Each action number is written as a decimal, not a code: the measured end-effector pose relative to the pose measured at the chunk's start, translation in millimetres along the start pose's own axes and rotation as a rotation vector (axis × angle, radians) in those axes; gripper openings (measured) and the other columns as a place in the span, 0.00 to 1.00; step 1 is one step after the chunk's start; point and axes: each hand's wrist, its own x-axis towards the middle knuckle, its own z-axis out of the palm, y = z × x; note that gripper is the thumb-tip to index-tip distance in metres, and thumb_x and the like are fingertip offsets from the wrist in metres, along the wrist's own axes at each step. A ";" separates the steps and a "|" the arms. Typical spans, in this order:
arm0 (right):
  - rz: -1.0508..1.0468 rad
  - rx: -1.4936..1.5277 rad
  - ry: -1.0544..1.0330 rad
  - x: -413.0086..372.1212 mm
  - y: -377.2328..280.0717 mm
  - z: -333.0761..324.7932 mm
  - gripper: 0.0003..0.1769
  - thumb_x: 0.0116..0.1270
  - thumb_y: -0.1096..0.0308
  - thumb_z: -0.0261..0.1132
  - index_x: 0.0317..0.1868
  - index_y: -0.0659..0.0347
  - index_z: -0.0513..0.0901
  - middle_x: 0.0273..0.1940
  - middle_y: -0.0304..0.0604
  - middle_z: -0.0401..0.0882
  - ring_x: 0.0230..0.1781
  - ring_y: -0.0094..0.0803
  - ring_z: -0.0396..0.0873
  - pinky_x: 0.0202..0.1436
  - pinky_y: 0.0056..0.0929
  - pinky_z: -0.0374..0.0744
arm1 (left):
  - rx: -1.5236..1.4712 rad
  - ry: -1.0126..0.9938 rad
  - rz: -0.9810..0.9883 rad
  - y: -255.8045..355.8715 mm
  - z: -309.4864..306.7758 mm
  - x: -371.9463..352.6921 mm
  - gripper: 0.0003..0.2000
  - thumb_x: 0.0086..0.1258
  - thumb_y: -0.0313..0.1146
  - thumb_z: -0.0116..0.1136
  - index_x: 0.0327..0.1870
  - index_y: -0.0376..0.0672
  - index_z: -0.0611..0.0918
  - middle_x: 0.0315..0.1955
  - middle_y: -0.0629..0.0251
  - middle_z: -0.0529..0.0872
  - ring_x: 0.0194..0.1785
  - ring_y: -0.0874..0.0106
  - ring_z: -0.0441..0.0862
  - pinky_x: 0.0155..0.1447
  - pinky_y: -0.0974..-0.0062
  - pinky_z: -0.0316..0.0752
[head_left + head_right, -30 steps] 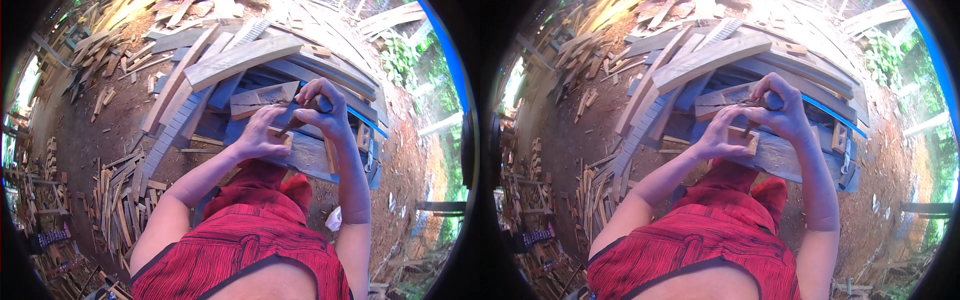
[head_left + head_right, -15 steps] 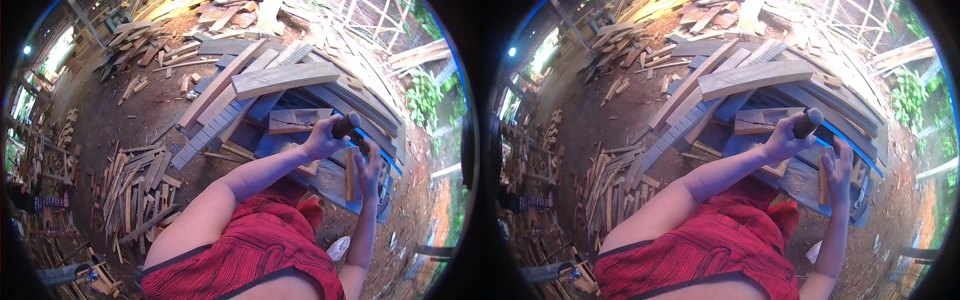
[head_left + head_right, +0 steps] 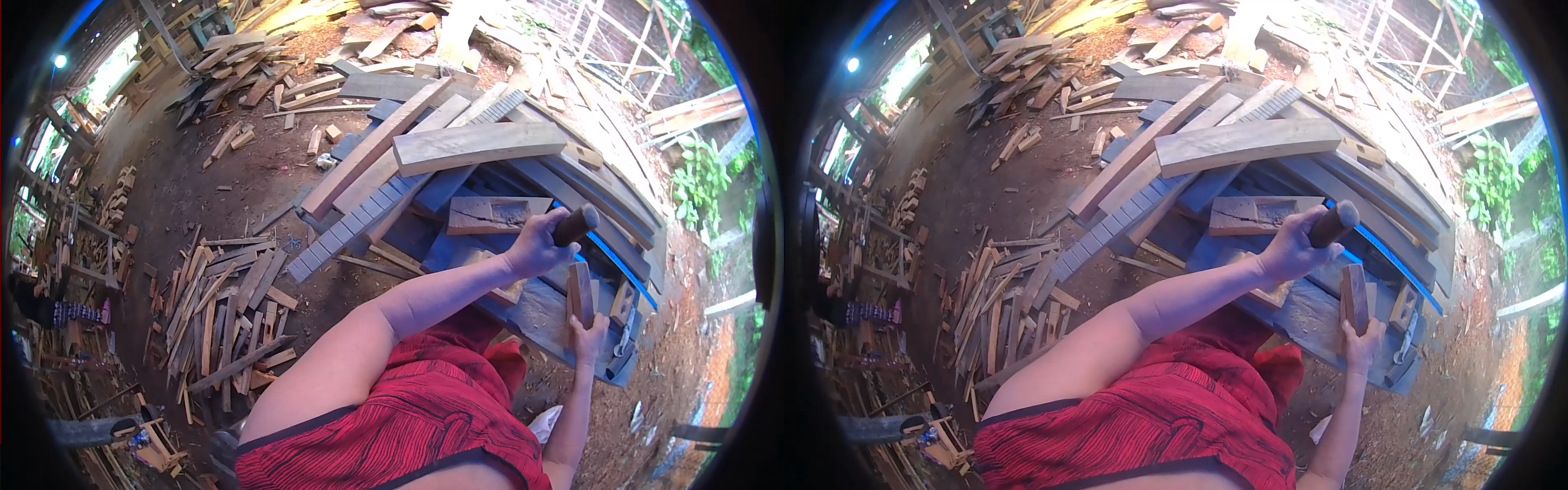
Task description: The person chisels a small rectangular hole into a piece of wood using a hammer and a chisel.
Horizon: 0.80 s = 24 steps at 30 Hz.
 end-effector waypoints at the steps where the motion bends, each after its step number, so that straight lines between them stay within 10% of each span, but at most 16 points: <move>1: -0.008 -0.003 -0.004 4.2 4.0 -3.3 0.27 0.53 0.61 0.75 0.49 0.68 0.77 0.49 0.53 0.74 0.48 0.45 0.75 0.51 0.40 0.73 | -0.025 -0.005 -0.022 0.7 1.4 -0.8 0.13 0.59 0.27 0.68 0.42 0.40 0.77 0.28 0.72 0.74 0.32 0.81 0.70 0.37 0.77 0.70; 7: -0.125 0.678 0.240 7.9 -98.1 -140.8 0.19 0.63 0.63 0.69 0.52 0.60 0.77 0.33 0.35 0.75 0.20 0.11 0.64 0.18 0.13 0.59 | -0.002 -0.025 -0.053 11.2 2.8 -1.1 0.12 0.59 0.28 0.68 0.39 0.40 0.76 0.27 0.70 0.73 0.32 0.81 0.69 0.37 0.77 0.69; 10: -0.472 1.017 0.453 8.9 -141.8 -190.6 0.24 0.72 0.61 0.60 0.60 0.69 0.71 0.39 0.42 0.78 0.33 0.24 0.76 0.37 0.22 0.75 | 0.002 -0.011 -0.020 8.7 7.4 -1.0 0.12 0.58 0.28 0.69 0.38 0.40 0.75 0.26 0.69 0.72 0.32 0.80 0.69 0.37 0.76 0.70; 12: -0.528 1.110 0.376 15.6 -140.3 -180.0 0.22 0.71 0.64 0.61 0.60 0.66 0.71 0.39 0.42 0.77 0.34 0.23 0.76 0.36 0.23 0.75 | 0.020 -0.021 0.005 6.9 8.1 -1.8 0.13 0.58 0.28 0.69 0.38 0.40 0.75 0.26 0.68 0.72 0.32 0.80 0.69 0.38 0.76 0.70; 13: -0.059 0.828 0.270 8.6 -165.8 -180.6 0.21 0.67 0.65 0.64 0.58 0.62 0.73 0.37 0.40 0.76 0.34 0.21 0.75 0.37 0.23 0.75 | 0.022 -0.016 0.023 7.1 8.5 -2.8 0.13 0.58 0.27 0.68 0.39 0.40 0.75 0.26 0.69 0.72 0.32 0.80 0.69 0.38 0.76 0.70; 14: -0.340 0.587 0.104 12.8 -155.2 -159.6 0.22 0.62 0.67 0.69 0.55 0.60 0.74 0.34 0.37 0.75 0.30 0.19 0.74 0.31 0.21 0.73 | 0.024 -0.011 0.038 6.8 8.5 -3.3 0.13 0.58 0.27 0.68 0.39 0.40 0.76 0.27 0.69 0.73 0.32 0.80 0.69 0.38 0.77 0.70; 16: -0.263 0.413 -0.334 14.9 -179.6 -176.3 0.22 0.59 0.66 0.71 0.51 0.62 0.74 0.32 0.35 0.75 0.25 0.19 0.72 0.24 0.22 0.70 | -0.004 -0.014 -0.017 9.0 7.2 -3.0 0.12 0.58 0.27 0.68 0.39 0.40 0.76 0.27 0.70 0.73 0.32 0.81 0.69 0.38 0.77 0.70; 24: -0.424 0.935 0.432 25.5 -179.9 -197.2 0.16 0.65 0.60 0.66 0.46 0.62 0.78 0.29 0.35 0.74 0.26 0.19 0.75 0.29 0.18 0.72 | -0.031 -0.067 -0.011 -8.9 13.7 -2.2 0.11 0.60 0.26 0.65 0.43 0.41 0.80 0.29 0.79 0.76 0.33 0.86 0.71 0.36 0.81 0.72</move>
